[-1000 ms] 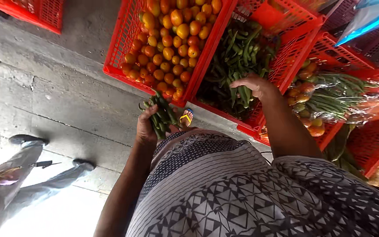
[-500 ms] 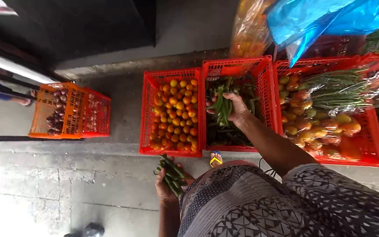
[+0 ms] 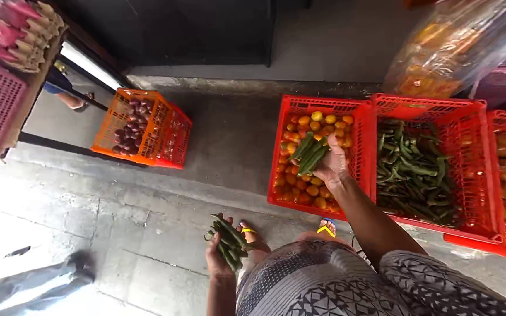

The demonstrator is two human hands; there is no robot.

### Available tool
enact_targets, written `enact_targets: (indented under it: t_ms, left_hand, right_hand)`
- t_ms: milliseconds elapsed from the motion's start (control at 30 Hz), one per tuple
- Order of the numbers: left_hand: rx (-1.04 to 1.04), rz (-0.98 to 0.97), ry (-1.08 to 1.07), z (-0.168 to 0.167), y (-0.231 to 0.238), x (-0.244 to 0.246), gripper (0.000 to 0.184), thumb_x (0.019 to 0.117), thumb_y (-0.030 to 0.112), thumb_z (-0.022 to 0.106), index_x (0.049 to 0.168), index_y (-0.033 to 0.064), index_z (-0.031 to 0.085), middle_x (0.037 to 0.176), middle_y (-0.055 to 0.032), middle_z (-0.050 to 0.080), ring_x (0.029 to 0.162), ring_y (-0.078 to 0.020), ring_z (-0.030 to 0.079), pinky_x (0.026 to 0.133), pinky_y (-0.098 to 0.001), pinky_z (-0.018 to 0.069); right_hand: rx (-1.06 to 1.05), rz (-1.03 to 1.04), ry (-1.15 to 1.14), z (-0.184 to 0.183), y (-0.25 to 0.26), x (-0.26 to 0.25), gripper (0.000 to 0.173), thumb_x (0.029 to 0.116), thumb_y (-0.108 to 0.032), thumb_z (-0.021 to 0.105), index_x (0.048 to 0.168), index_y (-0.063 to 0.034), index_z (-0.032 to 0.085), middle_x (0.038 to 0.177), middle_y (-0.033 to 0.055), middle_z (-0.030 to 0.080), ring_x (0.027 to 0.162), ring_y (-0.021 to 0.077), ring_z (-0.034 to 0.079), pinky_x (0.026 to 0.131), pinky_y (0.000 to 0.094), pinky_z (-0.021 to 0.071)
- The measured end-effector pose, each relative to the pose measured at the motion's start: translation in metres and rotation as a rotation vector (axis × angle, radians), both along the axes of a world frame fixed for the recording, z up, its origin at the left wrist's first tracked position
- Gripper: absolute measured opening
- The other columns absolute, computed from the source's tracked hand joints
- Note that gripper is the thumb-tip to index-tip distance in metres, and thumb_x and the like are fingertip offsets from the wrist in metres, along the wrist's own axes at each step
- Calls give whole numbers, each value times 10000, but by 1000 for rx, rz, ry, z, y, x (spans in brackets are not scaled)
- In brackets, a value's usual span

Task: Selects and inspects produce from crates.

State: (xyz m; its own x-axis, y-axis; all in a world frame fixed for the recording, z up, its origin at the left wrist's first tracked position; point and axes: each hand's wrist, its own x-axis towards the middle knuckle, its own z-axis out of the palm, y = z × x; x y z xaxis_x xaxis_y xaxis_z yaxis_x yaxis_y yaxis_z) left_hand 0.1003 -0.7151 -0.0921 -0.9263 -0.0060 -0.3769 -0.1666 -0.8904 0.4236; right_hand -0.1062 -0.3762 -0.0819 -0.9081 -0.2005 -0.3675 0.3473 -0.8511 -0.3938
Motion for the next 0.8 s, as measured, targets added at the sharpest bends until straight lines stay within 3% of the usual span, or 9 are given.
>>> enact_targets:
  t_ms: [100,200,267,367,467,600,667,800]
  left_hand:
    - [-26,25,-57,10,-55,3,660,774,348,842,1360,130,627,1210,-143,722,989,-305,745,831,-476,629]
    - [-8,-27,-44,15,-101,-1,620,801,329,823,1358,135,635,1215,-147,717,1000,-306,739,843,-480,622]
    - [-5,-41,-34,14,-123,-5,610,806,321,820,1358,136,637,1214,-147,717,1008,-304,738,845,-479,624]
    - [-8,-51,-24,7,-146,-18,616,808,330,819,1362,138,632,1214,-136,717,1015,-292,736,836,-466,625]
    - [2,-80,-29,3,-152,-43,601,805,329,820,1348,138,645,1209,-132,719,1017,-287,737,835,-460,628]
    - [20,-201,-13,-8,-153,-93,586,837,324,795,1365,124,636,1235,-138,710,1037,-290,733,860,-465,622]
    - [18,-280,-25,-12,-148,-124,601,830,329,798,1367,120,631,1226,-134,712,1034,-287,734,856,-464,624]
    - [-30,-441,-51,-6,-139,-199,601,828,333,793,1374,139,634,1228,-109,717,1038,-262,734,859,-444,624]
  right_hand:
    - [-36,-32,17,-2,-55,-6,716,856,-623,704,1379,-155,566,1335,133,646,1227,342,637,986,592,547]
    - [-101,-61,114,-6,-93,-13,682,822,-430,820,1385,-148,559,1333,137,632,1222,336,635,982,564,561]
    - [-127,-70,127,-7,-108,-19,637,798,-292,829,1360,-121,582,1279,150,662,1159,321,671,934,516,595]
    - [-178,-91,126,-3,-118,-26,632,781,-154,793,1367,-84,566,1272,202,653,1131,358,680,923,525,601]
    - [-133,-107,201,0,-112,-28,677,805,-188,759,1436,-111,525,1342,179,624,1188,336,655,969,514,575]
    - [-180,-156,268,-1,-96,-39,713,741,-155,789,1411,-103,552,1331,199,634,1211,368,640,983,570,553]
    - [-201,-199,285,-3,-87,-44,632,726,-130,785,1330,-75,609,1286,195,665,1184,358,662,971,571,563]
    - [-177,-282,363,-23,-75,-58,592,768,-162,750,1336,-73,610,1322,184,655,1215,344,649,995,566,550]
